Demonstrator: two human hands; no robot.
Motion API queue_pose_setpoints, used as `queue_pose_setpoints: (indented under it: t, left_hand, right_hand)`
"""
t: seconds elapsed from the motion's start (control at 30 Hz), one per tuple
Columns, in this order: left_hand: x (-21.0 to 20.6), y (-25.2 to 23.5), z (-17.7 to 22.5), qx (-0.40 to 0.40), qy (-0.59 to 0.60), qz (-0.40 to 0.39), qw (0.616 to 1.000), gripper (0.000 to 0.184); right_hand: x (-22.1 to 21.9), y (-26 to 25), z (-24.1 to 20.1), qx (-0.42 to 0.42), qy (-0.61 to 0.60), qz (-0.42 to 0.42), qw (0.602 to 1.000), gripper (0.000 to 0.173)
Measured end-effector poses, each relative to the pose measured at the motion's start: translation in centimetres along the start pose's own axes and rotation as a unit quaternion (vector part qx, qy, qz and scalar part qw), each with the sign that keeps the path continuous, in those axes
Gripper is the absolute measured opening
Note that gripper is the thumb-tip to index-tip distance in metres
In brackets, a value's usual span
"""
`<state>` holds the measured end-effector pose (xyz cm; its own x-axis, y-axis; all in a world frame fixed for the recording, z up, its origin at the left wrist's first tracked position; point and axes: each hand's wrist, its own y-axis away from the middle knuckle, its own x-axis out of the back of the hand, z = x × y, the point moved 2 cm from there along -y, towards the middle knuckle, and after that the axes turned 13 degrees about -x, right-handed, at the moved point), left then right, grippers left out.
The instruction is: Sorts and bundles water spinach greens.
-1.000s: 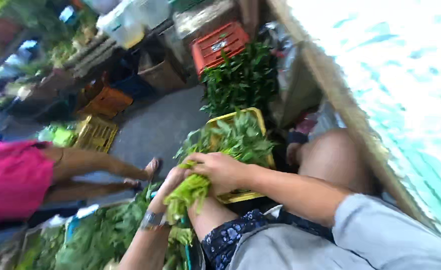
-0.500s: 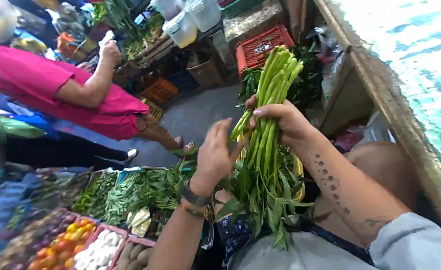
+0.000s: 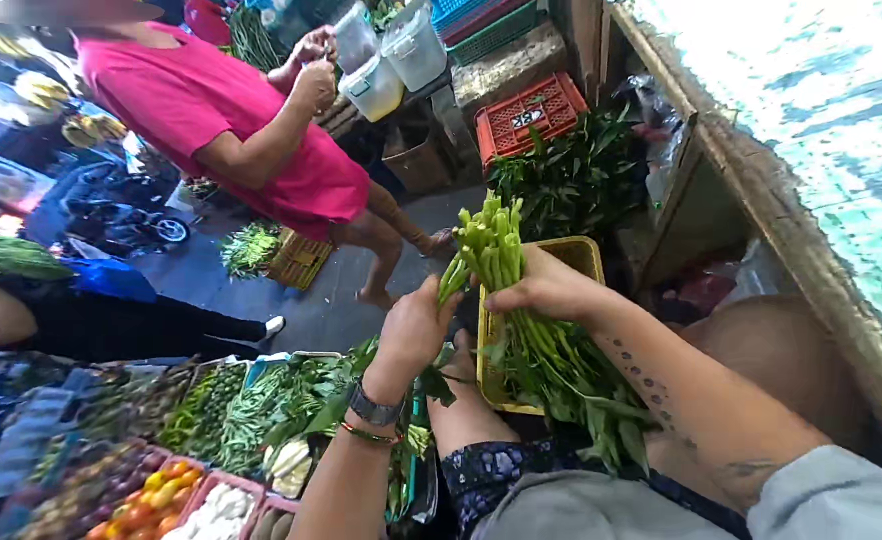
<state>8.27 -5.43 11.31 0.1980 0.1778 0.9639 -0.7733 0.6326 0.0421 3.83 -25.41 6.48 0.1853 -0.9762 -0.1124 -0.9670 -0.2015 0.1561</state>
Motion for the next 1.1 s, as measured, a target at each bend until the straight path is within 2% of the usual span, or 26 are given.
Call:
queue_pose_setpoints:
  t: [0.1, 0.27, 0.33, 0.4, 0.5, 0.57, 0.6, 0.67, 0.77, 0.83, 0.9, 1.0, 1.07, 1.1]
  left_hand:
    - [-0.6, 0.0, -0.5, -0.036, -0.017, 0.025, 0.999, 0.036]
    - [-0.8, 0.4, -2.5, -0.123, -0.072, 0.061, 0.988, 0.037]
    - [-0.9, 0.9, -3.5, -0.123, -0.119, 0.056, 0.984, 0.039]
    - [-0.4, 1.7, -4.9, -0.066, -0.126, 0.047, 0.989, 0.043]
    - [1.0, 3.0, -6.5, 0.042, -0.018, 0.104, 0.994, 0.05]
    - [1.1, 3.8, -6.4, 0.075, 0.09, 0.165, 0.979, 0.047]
    - [1.0, 4.1, -5.7, 0.075, 0.14, 0.188, 0.969, 0.042]
    - [0.5, 4.7, -3.8, 0.045, 0.222, 0.216, 0.95, 0.033]
    - [-0.5, 5.1, -1.4, -0.014, 0.307, 0.222, 0.925, 0.027]
    - [-1.5, 5.0, -0.8, -0.036, 0.323, 0.219, 0.92, 0.026]
    - [-2.7, 4.7, -0.8, -0.022, 0.306, 0.197, 0.931, 0.027]
    - [-3.9, 4.4, -1.0, -0.015, 0.294, 0.167, 0.941, 0.028]
    - [-4.6, 4.5, -1.1, -0.018, 0.285, 0.169, 0.943, 0.031]
    - [-4.9, 4.6, -1.1, -0.022, 0.296, 0.177, 0.939, 0.032]
  right_hand:
    - [0.1, -0.5, 0.9, 0.006, 0.015, 0.026, 1.0, 0.032]
    - [0.9, -0.9, 1.5, -0.062, -0.059, -0.062, 0.994, 0.028]
    - [1.1, -0.9, 1.8, -0.053, -0.099, -0.092, 0.989, 0.027]
    - [1.7, -0.9, 1.9, -0.017, -0.151, -0.114, 0.982, 0.027]
    - [3.1, -1.3, 1.6, 0.023, -0.167, -0.106, 0.98, 0.029]
    - [3.7, -2.1, 2.5, 0.005, -0.13, -0.068, 0.989, 0.039]
    - [3.7, -2.6, 3.2, -0.014, -0.11, -0.036, 0.993, 0.044]
    - [3.2, -3.1, 4.2, -0.037, -0.064, 0.021, 0.997, 0.037]
    - [0.9, -0.3, 2.3, -0.03, -0.068, 0.06, 0.995, 0.04]
    - [0.0, 0.6, 1.3, -0.04, -0.047, 0.116, 0.991, 0.041]
    - [0.1, 0.5, 1.9, -0.044, -0.026, 0.15, 0.987, 0.039]
    - [0.3, 0.2, 2.5, -0.065, -0.072, 0.126, 0.987, 0.037]
    - [2.7, -2.5, 5.0, 0.024, -0.132, 0.046, 0.99, 0.028]
    - [3.5, -3.3, 5.3, 0.038, -0.158, 0.025, 0.986, 0.026]
